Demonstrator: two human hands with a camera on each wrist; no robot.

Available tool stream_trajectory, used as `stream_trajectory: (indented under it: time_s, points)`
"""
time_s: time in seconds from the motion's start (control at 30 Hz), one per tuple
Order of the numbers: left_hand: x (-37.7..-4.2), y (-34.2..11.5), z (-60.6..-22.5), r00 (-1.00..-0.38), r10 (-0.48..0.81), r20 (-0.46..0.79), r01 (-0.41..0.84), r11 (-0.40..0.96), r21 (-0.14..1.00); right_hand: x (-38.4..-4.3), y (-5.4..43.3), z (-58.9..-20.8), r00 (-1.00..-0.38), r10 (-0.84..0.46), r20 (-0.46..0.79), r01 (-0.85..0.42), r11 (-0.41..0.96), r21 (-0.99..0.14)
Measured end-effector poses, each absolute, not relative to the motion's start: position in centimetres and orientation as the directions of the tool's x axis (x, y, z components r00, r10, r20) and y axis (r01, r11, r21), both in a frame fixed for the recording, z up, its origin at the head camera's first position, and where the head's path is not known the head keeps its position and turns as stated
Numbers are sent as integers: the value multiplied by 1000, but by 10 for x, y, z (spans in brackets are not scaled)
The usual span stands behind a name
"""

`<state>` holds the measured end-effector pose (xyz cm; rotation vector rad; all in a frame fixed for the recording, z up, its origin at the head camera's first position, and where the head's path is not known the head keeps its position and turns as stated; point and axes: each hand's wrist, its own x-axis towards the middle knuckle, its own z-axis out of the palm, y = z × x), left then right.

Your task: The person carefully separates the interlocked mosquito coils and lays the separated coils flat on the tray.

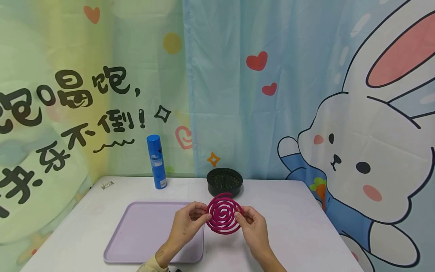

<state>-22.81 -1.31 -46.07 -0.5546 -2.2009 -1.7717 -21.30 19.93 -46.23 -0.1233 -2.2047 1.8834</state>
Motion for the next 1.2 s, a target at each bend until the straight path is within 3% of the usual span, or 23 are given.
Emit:
stream_trajectory:
  time_s: [0.73, 1.2]
  points:
    - [-229, -14, -460, -884, 86, 460, 462, 316, 829, -212, 202, -455, -982, 145, 124, -83, 261, -962]
    - [-231, -14, -461, -898, 69, 434, 432, 326, 841, -209, 196, -457, -983, 135, 121, -78, 287, -955]
